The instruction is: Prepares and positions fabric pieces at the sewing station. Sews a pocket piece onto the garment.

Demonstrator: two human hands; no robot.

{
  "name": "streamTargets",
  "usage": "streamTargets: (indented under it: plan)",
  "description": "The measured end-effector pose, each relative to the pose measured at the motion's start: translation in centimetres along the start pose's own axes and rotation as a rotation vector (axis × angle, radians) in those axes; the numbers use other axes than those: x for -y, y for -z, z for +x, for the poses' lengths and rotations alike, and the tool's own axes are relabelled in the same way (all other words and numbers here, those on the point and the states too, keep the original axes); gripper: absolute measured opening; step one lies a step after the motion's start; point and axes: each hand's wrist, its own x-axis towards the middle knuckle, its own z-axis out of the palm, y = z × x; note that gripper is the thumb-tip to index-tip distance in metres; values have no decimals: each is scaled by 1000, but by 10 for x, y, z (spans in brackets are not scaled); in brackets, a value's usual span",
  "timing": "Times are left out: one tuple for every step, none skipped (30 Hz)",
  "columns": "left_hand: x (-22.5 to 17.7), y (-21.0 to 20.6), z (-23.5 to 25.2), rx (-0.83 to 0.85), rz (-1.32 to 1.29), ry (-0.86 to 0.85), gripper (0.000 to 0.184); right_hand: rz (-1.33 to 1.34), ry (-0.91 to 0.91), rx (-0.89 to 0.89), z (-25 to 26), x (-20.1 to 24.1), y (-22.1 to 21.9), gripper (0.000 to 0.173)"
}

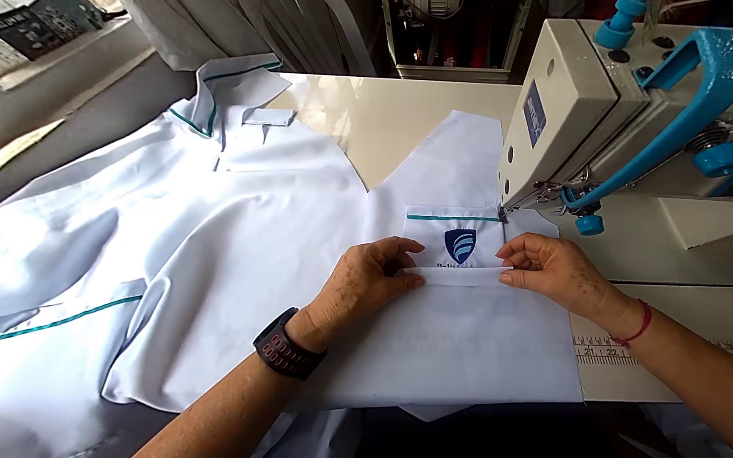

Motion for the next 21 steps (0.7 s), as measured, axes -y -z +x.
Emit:
streamTargets:
  plan:
    - [0,-1,-1,-2,26,-12,33,-13,4,4,0,0,0,22]
    - [1,-1,-1,-5,52,-38,25,-30,7,13,0,0,0,20]
    - [2,-1,-2,-4,76,-69,17,-45,17,21,0,0,1,17]
    - [3,-1,-2,-4,93,-88,11,-57,35,28,0,-1,1,13]
    - [4,-2,-2,-3,92,-101,7,-68,64,28,-1,-2,1,11]
    - [5,-2,-2,0,82,-119,6,-83,108,21,-1,-4,0,8]
    - [8,-2,-2,6,74,-153,6,-106,177,8,-2,-7,-1,6]
    - [12,-1,-3,20,84,-220,5,-156,284,-13,-4,-11,-3,5]
    - [16,1,-3,45,136,-330,7,-250,436,-47,-7,-15,-6,6]
    - [21,4,-4,84,230,-465,12,-377,606,-77,-10,-20,-8,10]
    - [22,9,-5,142,332,-580,18,-507,755,-83,-15,-24,-10,16]
    - [19,15,-7,203,432,-640,24,-622,858,-71,-20,-26,-10,19]
    - [14,19,-10,240,522,-656,31,-700,911,-63,-24,-27,-11,21]
    - [7,20,-13,256,595,-654,37,-737,932,-63,-27,-28,-11,21]
    - [-1,16,-15,248,649,-656,40,-747,938,-64,-28,-29,-12,20]
    - [-8,6,-15,222,672,-667,41,-739,941,-65,-27,-29,-12,20]
    - [-15,-7,-13,203,666,-681,41,-726,943,-66,-26,-30,-12,20]
    - [-21,-24,-10,192,623,-694,39,-710,945,-67,-25,-30,-12,21]
    - [-25,-42,-6,181,560,-699,37,-692,943,-73,-24,-31,-12,21]
    - [-26,-59,-3,158,500,-687,34,-667,933,-84,-23,-32,-13,20]
    - [-27,-73,0,119,463,-659,31,-638,910,-105,-22,-33,-14,19]
